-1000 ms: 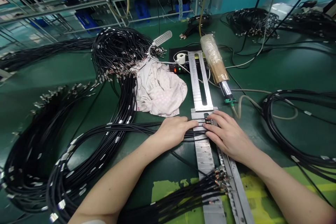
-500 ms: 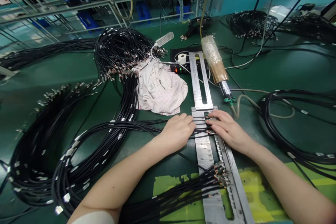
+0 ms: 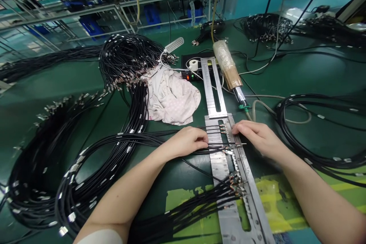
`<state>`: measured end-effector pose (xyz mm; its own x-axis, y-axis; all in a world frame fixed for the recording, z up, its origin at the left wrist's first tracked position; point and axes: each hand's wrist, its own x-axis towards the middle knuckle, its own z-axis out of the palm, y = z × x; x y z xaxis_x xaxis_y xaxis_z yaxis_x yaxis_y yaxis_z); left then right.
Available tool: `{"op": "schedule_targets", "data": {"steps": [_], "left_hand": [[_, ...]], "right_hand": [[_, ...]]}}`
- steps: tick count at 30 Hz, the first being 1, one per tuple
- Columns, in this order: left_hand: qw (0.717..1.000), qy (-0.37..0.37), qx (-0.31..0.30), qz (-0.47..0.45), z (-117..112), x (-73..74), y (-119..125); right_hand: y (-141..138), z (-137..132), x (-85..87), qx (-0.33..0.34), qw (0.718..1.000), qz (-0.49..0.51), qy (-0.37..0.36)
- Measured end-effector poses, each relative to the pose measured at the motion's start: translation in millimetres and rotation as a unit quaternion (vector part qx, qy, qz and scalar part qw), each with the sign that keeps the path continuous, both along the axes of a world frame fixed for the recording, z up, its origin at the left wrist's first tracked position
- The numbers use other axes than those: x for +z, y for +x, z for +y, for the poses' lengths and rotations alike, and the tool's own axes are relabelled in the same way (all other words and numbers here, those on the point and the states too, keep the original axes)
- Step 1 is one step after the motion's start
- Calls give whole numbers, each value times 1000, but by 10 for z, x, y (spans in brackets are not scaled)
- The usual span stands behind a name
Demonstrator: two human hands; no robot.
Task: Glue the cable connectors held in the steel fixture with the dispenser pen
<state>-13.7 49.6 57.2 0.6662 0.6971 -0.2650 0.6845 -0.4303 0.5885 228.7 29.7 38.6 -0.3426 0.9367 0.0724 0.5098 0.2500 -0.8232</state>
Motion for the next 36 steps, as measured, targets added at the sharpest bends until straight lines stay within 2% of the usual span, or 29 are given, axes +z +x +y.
{"op": "schedule_targets", "data": {"steps": [3, 6, 11, 16, 21, 26, 32, 36], "left_hand": [[1000, 14, 21, -2, 8, -38, 7], [993, 100, 35, 55, -34, 4, 8], [963, 210, 5, 166, -121, 76, -6], [940, 277, -27, 195, -148, -12, 7], [942, 285, -44, 174, -172, -49, 16], [944, 286, -38, 158, -195, -16, 34], [954, 267, -54, 123, -197, 55, 2], [954, 260, -58, 135, -193, 83, 1]], "right_hand": [[9, 13, -13, -5, 1000, -12, -7], [-1, 10, -13, -3, 1000, -16, -1], [-6, 11, -15, -14, 999, -33, 9], [-10, 19, -18, -13, 999, -39, 20], [-11, 16, -4, 3, 999, -40, 21], [-3, 16, -35, 28, 998, -51, 38], [-37, -26, -69, 58, 989, -101, 92], [-58, -26, -88, 61, 985, -116, 112]]}}
